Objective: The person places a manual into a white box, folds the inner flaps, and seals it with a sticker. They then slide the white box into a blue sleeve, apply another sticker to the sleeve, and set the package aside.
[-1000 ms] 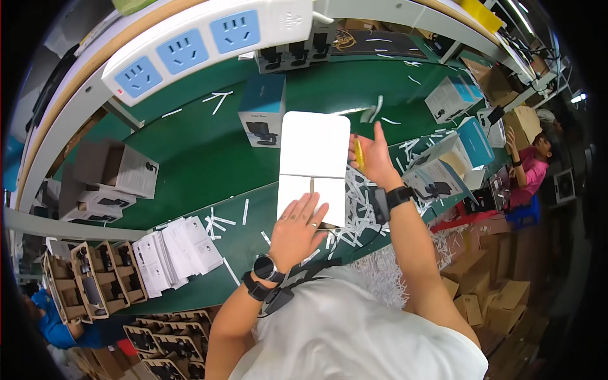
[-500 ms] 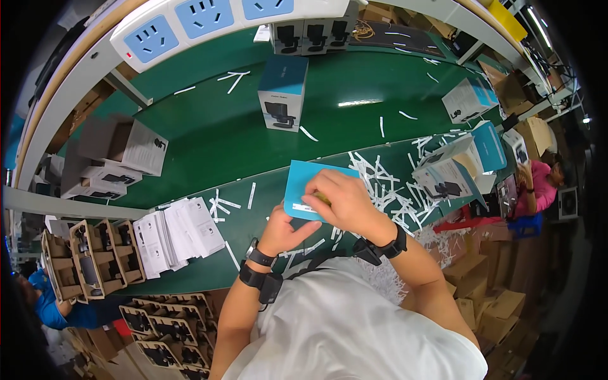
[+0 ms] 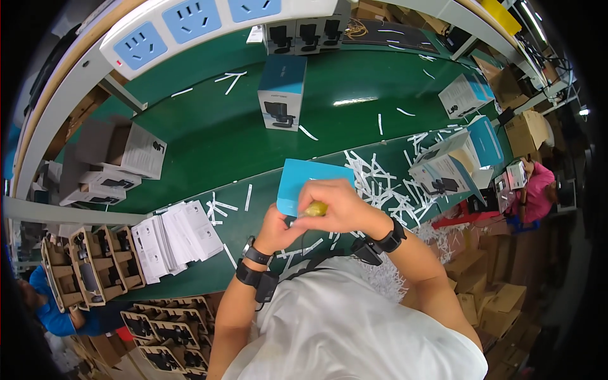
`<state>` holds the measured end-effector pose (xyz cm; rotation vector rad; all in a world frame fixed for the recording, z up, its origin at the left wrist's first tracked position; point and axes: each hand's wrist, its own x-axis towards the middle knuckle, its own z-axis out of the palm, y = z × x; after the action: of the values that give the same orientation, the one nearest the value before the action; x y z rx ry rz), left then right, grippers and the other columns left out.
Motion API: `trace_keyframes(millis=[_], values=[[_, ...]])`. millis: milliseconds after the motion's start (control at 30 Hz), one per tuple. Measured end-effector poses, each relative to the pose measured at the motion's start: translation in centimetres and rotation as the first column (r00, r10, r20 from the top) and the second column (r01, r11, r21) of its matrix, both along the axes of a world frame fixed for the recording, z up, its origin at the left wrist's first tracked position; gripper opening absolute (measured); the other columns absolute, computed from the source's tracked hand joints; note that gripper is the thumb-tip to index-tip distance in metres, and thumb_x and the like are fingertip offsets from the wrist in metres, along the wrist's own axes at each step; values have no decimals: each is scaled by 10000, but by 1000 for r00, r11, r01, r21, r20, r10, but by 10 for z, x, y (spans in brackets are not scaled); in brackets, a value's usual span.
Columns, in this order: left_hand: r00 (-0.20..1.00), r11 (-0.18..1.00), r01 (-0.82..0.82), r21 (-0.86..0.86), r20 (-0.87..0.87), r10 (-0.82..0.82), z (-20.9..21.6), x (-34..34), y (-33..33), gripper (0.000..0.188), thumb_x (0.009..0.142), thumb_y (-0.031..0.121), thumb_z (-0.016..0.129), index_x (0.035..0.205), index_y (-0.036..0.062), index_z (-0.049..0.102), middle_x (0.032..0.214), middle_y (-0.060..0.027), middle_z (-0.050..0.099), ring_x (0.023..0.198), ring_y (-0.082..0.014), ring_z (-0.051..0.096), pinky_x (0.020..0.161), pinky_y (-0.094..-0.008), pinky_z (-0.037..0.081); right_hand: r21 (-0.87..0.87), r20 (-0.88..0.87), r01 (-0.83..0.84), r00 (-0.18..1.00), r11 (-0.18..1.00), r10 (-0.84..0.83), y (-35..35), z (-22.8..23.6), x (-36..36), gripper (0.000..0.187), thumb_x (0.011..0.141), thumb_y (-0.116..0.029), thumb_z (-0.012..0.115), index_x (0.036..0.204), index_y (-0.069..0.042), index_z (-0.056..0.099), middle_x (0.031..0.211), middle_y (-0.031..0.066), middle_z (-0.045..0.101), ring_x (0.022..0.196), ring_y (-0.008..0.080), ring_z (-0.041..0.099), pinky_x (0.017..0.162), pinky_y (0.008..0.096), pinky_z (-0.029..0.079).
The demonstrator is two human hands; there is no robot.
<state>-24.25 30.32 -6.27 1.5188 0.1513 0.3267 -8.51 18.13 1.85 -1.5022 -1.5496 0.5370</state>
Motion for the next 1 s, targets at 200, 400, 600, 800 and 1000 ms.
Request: trace_keyframes(millis=[200,400,600,800,1000], values=[[903,962,-244,-120,334,271,-19,9,-5,604,803,22,738,1365,68,522,1537,-175,398,1403,-296,403,1118,-425,363,285,-957,282,126,916,260,-69,-22,69,221,989,-259,617,1042,-75,506,810,34,481,705,164,493,626,274,444],[972,973,-143,183,212,103,-7,-1,17,583,763,-37,776,1310,66,600,1546,-164,363,1489,-352,306,1212,-471,268,-217,97,738,667,638,-739,-141,-70,65,746,696,-244,896,1354,-62,596,934,39,642,830,156,596,731,293,493],[965,937,-208,280,216,149,-25,-3,7,430,720,19,853,1124,123,750,1489,-133,455,1473,-402,322,1192,-528,323,187,82,632,753,752,-653,-91,-69,-26,406,716,-40,869,1104,-65,751,955,70,617,779,176,594,636,281,478],[971,627,-235,742,212,113,-19,-1,6,505,701,222,878,1187,199,746,1489,-123,506,1415,-447,386,1099,-526,424,226,51,687,699,691,-713,-106,-92,-21,323,737,-8,858,1044,-73,782,925,61,597,714,148,577,593,260,462],[982,634,-171,754,183,47,-18,2,10,551,716,187,875,1242,178,714,1507,-157,485,1410,-450,408,1104,-511,427,211,-22,688,713,694,-701,-102,-87,-10,313,727,-10,868,1020,-88,790,890,54,636,717,147,610,586,253,482]])
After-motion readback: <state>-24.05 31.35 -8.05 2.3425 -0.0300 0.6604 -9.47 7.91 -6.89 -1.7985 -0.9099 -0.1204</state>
